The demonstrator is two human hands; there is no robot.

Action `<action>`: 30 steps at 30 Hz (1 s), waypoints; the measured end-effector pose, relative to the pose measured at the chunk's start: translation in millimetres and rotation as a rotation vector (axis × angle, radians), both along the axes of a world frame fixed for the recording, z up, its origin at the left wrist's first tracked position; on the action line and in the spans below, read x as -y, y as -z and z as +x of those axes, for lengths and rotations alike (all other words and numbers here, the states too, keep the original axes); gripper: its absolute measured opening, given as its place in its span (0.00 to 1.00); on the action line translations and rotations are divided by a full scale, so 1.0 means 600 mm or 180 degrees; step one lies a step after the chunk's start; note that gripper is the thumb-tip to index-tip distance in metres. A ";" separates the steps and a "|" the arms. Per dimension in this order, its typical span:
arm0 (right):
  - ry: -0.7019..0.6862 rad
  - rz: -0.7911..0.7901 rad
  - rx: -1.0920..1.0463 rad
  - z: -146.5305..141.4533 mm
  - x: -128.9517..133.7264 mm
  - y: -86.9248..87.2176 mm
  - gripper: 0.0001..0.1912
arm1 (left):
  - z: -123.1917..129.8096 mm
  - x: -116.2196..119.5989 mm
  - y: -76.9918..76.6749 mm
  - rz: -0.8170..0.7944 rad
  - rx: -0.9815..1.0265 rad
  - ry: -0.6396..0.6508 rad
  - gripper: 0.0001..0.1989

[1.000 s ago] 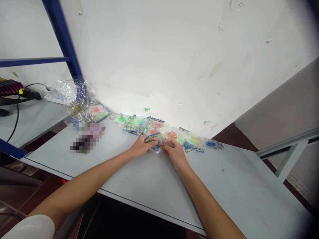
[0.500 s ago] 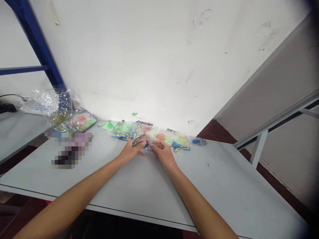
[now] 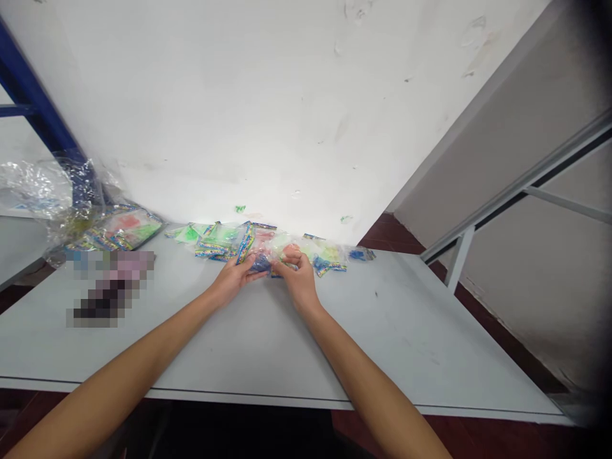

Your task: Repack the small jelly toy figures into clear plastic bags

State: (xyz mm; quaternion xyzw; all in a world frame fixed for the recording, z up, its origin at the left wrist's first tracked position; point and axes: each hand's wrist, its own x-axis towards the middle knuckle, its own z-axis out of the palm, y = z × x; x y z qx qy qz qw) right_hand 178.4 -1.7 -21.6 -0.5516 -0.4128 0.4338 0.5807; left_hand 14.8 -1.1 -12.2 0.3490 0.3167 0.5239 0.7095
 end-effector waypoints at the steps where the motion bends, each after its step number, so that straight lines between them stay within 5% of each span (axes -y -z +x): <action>1: -0.0097 -0.0002 -0.0029 -0.002 -0.001 0.002 0.23 | 0.000 -0.001 0.001 0.0034 0.0037 0.0029 0.13; 7: -0.0571 0.0100 -0.0100 -0.008 0.002 0.006 0.18 | -0.003 -0.002 0.002 0.0121 0.0078 0.0195 0.15; 17: -0.0584 0.0352 0.0775 0.011 0.000 0.016 0.12 | -0.012 -0.009 0.003 -0.0015 0.0394 0.0714 0.21; 30: -0.0501 0.0380 0.1332 0.010 0.000 0.014 0.12 | -0.016 -0.014 0.000 -0.0275 0.0724 0.0857 0.21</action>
